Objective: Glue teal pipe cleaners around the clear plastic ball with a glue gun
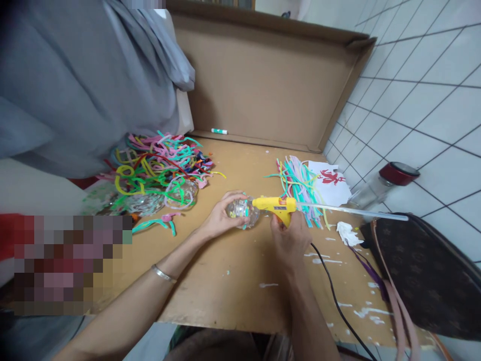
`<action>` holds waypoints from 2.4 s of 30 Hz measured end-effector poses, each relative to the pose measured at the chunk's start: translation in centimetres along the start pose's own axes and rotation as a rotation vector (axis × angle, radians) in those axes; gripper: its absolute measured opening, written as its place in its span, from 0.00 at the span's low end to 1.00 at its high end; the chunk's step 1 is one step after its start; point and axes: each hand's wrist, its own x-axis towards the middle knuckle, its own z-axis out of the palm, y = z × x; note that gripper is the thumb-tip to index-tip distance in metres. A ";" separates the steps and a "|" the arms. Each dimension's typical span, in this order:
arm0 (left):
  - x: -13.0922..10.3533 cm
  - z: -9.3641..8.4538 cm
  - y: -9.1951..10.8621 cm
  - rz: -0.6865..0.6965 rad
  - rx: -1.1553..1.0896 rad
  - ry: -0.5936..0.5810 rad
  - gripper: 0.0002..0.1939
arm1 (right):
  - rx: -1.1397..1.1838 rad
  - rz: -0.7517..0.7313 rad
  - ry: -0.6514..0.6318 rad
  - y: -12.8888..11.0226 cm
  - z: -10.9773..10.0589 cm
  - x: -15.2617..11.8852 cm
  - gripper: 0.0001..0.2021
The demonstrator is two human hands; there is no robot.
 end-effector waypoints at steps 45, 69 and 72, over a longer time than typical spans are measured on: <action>0.0 0.2 -0.3 -0.006 0.028 0.009 0.27 | -0.004 -0.022 -0.003 -0.3 -0.5 0.1 0.08; 0.1 0.2 0.1 -0.016 0.031 0.013 0.28 | -0.022 -0.029 0.022 -0.4 -0.9 0.3 0.07; 0.0 0.2 0.0 -0.010 0.022 0.009 0.28 | -0.002 -0.020 0.001 -0.4 -0.9 0.3 0.08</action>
